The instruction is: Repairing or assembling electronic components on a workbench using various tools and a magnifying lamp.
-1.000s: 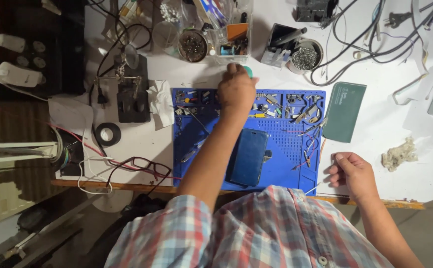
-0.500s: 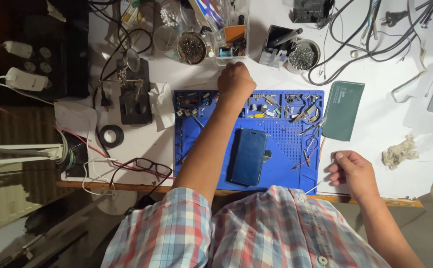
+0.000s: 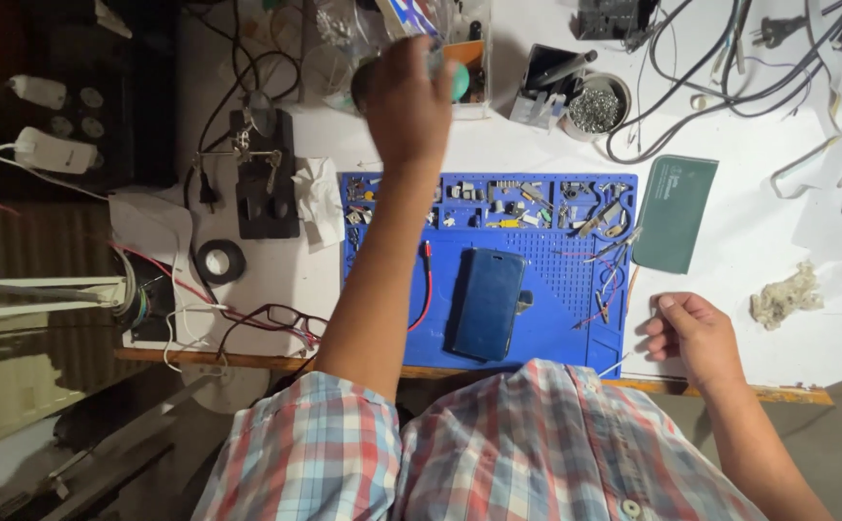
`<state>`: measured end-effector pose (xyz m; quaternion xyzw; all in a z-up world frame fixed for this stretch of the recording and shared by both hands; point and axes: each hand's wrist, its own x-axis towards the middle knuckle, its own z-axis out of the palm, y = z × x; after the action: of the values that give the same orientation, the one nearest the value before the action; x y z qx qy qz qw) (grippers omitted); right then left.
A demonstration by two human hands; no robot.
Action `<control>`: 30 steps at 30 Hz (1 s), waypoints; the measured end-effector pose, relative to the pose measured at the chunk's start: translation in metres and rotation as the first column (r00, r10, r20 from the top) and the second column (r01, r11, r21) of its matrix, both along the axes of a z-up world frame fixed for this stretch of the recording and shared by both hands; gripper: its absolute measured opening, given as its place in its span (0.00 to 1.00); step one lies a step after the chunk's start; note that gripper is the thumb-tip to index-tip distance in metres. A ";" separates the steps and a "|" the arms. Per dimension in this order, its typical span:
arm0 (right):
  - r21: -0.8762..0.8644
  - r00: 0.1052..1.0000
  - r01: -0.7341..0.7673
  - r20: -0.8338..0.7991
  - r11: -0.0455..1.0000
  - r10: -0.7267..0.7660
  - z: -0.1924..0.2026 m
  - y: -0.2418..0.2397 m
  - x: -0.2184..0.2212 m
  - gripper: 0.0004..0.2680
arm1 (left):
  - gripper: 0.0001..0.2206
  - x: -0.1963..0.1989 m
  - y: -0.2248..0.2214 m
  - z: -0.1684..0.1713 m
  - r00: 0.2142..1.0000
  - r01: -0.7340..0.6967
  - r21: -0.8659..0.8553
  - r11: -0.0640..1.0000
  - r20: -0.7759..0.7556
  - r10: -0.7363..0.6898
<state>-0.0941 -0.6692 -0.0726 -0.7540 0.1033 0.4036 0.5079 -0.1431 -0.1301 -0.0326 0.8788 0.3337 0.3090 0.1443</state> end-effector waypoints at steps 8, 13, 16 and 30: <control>0.024 1.000 -0.005 -0.006 1.000 0.005 -0.008 -0.002 0.004 0.09 | 0.44 -0.060 0.030 -0.020 0.962 -0.195 -0.237 0.952 -0.233 0.139; 0.010 1.000 -0.008 -0.008 1.000 0.008 -0.005 -0.003 0.003 0.09 | 0.46 -0.061 0.014 -0.006 0.960 -0.256 -0.048 0.966 -0.133 0.248; 0.010 1.000 -0.023 -0.002 1.000 0.023 -0.005 -0.006 0.001 0.08 | 0.39 -0.039 -0.012 0.022 0.963 -0.092 -0.175 0.980 -0.268 0.043; -0.009 1.000 0.002 -0.020 1.000 -0.002 0.002 0.000 0.002 0.08 | 0.43 -0.008 -0.037 -0.002 0.957 -0.006 -0.174 0.985 -0.286 -0.044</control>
<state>-0.0921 -0.6688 -0.0705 -0.7523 0.1109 0.4100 0.5036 -0.1509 -0.1668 -0.0347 0.9018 0.3683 0.1458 0.1728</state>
